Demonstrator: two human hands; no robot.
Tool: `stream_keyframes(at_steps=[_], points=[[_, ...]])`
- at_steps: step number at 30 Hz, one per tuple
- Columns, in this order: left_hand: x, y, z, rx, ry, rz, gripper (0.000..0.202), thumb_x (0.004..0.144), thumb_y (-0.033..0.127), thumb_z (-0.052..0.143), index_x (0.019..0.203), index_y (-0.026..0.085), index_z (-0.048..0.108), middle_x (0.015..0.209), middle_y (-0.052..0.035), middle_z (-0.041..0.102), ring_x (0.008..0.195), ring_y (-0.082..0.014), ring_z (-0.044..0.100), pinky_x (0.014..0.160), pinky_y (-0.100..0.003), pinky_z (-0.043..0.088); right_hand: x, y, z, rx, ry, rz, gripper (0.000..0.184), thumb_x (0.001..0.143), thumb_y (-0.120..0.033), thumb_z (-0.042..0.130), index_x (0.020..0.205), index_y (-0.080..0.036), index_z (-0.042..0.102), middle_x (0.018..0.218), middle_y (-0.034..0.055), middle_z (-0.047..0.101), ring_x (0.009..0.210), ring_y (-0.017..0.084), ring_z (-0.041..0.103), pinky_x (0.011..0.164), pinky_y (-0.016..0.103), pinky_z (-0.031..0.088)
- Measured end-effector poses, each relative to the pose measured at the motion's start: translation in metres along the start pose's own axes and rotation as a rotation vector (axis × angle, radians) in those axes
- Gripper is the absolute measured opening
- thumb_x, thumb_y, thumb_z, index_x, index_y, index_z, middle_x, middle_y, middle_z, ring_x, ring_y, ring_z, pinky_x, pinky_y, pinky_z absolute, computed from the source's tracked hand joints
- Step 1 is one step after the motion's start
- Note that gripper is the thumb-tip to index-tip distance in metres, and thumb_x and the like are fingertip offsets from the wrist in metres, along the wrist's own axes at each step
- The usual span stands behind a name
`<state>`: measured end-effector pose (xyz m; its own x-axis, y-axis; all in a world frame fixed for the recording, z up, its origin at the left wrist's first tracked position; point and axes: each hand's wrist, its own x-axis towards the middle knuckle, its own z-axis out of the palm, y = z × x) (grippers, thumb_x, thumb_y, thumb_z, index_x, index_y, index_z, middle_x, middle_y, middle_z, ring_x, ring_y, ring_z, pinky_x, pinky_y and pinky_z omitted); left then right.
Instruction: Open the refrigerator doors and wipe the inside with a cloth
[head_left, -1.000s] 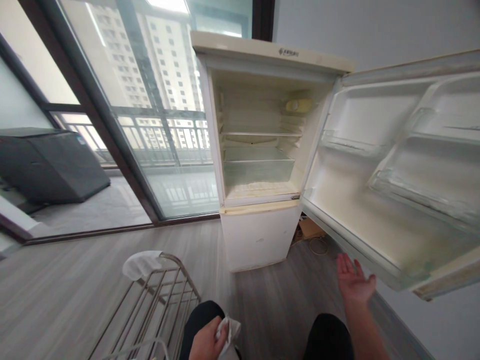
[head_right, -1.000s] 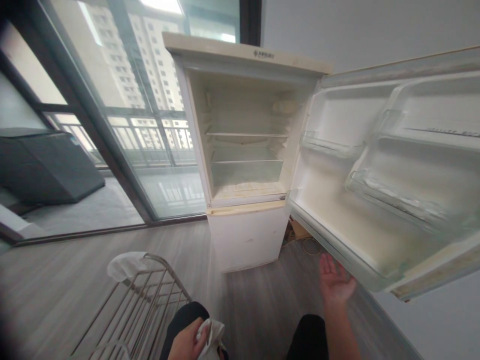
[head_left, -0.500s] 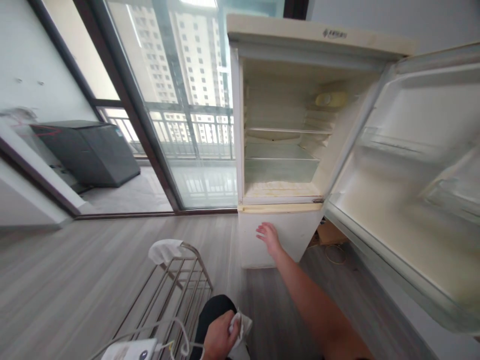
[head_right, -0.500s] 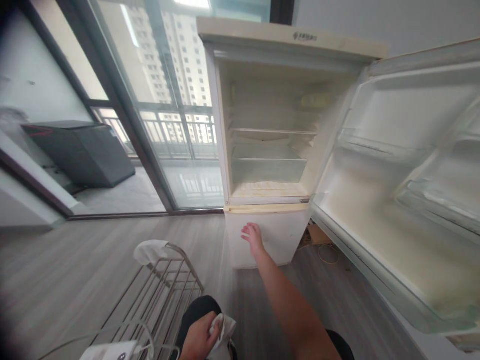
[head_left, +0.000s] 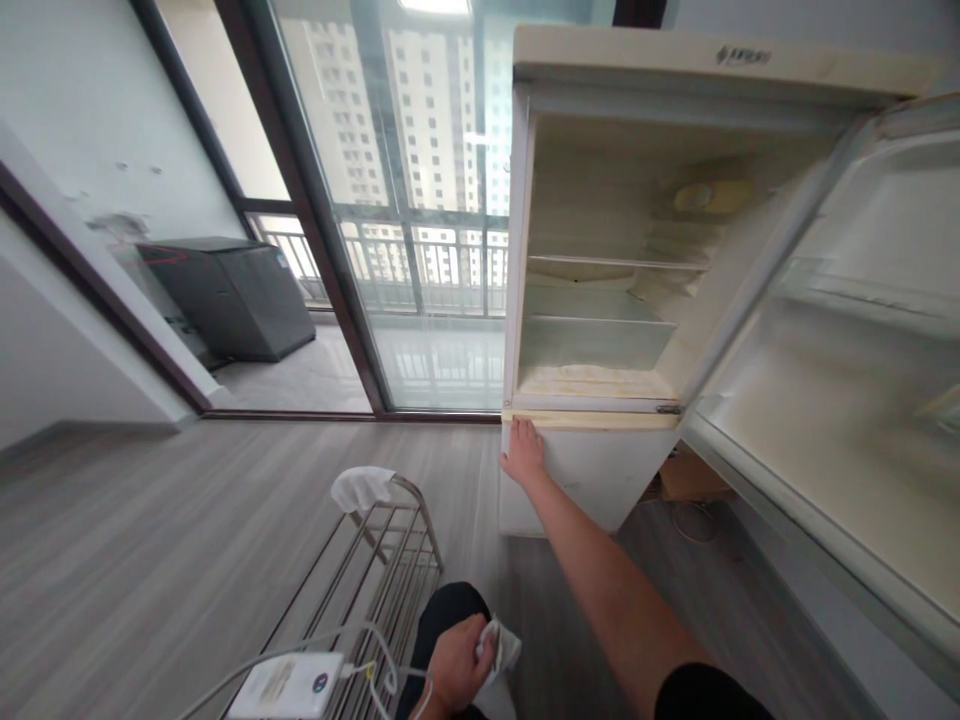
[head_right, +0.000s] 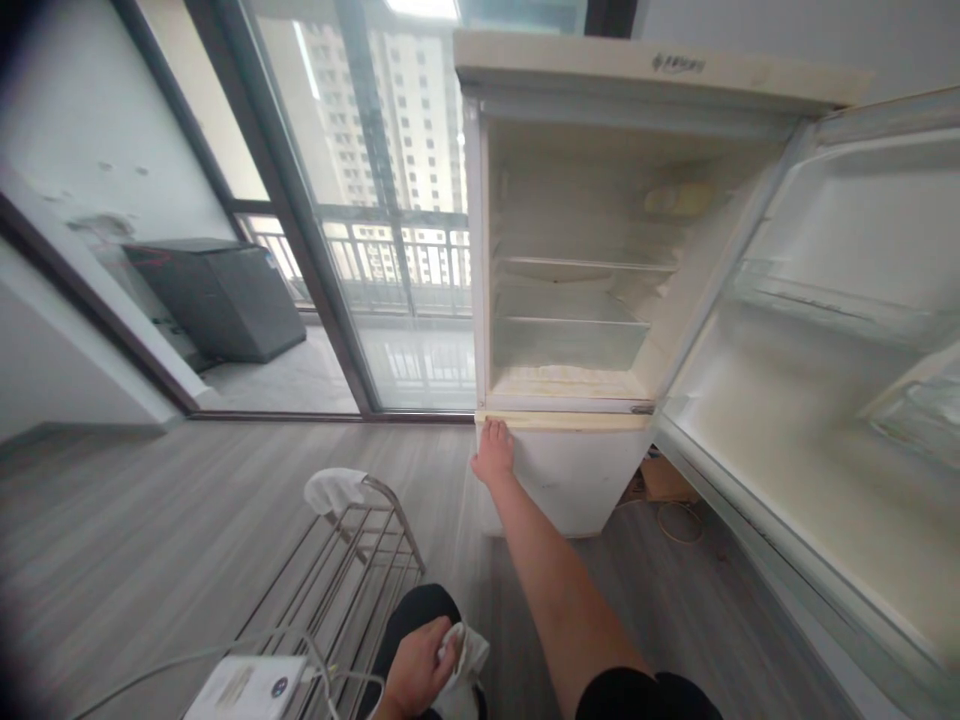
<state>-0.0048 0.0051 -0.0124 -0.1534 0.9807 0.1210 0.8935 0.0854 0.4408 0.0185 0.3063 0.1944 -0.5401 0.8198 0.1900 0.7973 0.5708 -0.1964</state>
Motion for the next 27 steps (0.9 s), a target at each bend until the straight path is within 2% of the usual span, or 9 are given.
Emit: stream_keyframes(at_steps=[4, 9, 16, 21, 25, 27], points=[[-0.001, 0.002, -0.004, -0.012, -0.018, -0.009, 0.028, 0.1, 0.037, 0.038, 0.079, 0.023, 0.051, 0.074, -0.002, 0.064, 0.071, -0.0166, 0.061, 0.067, -0.031, 0.036, 0.007, 0.007, -0.011, 0.037, 0.002, -0.055, 0.075, 0.085, -0.038, 0.062, 0.149, -0.005, 0.041, 0.147, 0.0218, 0.046, 0.135, 0.032, 0.039, 0.108, 0.043, 0.039], [-0.003, 0.004, -0.007, -0.023, -0.017, -0.025, 0.03, 0.1, 0.038, 0.036, 0.078, 0.024, 0.051, 0.074, -0.0031, 0.064, 0.072, -0.0175, 0.061, 0.068, -0.031, 0.037, 0.013, 0.012, -0.012, 0.109, 0.055, -0.061, 0.065, 0.086, -0.049, 0.062, 0.136, -0.009, 0.052, 0.139, 0.0203, 0.051, 0.131, 0.032, 0.041, 0.108, 0.043, 0.037], [-0.006, 0.002, -0.01, -0.024, -0.01, -0.034, 0.029, 0.099, 0.037, 0.036, 0.078, 0.024, 0.051, 0.075, -0.0033, 0.064, 0.072, -0.0174, 0.062, 0.068, -0.03, 0.038, 0.014, 0.013, -0.019, 0.107, 0.033, -0.07, 0.069, 0.084, -0.056, 0.065, 0.134, -0.011, 0.054, 0.135, 0.0177, 0.053, 0.128, 0.03, 0.042, 0.109, 0.041, 0.036], [-0.005, 0.0, -0.01, -0.02, -0.006, -0.051, 0.03, 0.1, 0.037, 0.035, 0.078, 0.024, 0.051, 0.075, -0.003, 0.064, 0.072, -0.0171, 0.062, 0.068, -0.03, 0.038, 0.018, 0.011, -0.022, 0.066, 0.023, -0.062, 0.065, 0.086, -0.053, 0.065, 0.131, -0.007, 0.054, 0.133, 0.0194, 0.052, 0.125, 0.03, 0.043, 0.109, 0.041, 0.036], [-0.005, -0.003, -0.009, -0.024, -0.015, -0.057, 0.03, 0.1, 0.038, 0.035, 0.079, 0.024, 0.051, 0.075, -0.0035, 0.064, 0.073, -0.0177, 0.062, 0.069, -0.031, 0.038, 0.019, 0.005, -0.022, 0.021, 0.018, -0.05, 0.05, 0.091, -0.044, 0.063, 0.126, -0.008, 0.057, 0.13, 0.0189, 0.053, 0.123, 0.031, 0.043, 0.104, 0.041, 0.039], [-0.004, -0.005, -0.009, -0.035, -0.015, -0.059, 0.03, 0.099, 0.038, 0.035, 0.079, 0.024, 0.052, 0.075, -0.0037, 0.064, 0.073, -0.0177, 0.062, 0.069, -0.031, 0.038, 0.006, 0.001, -0.019, 0.006, 0.031, -0.032, 0.041, 0.093, -0.039, 0.061, 0.121, -0.01, 0.059, 0.127, 0.0184, 0.053, 0.122, 0.031, 0.043, 0.101, 0.042, 0.041]])
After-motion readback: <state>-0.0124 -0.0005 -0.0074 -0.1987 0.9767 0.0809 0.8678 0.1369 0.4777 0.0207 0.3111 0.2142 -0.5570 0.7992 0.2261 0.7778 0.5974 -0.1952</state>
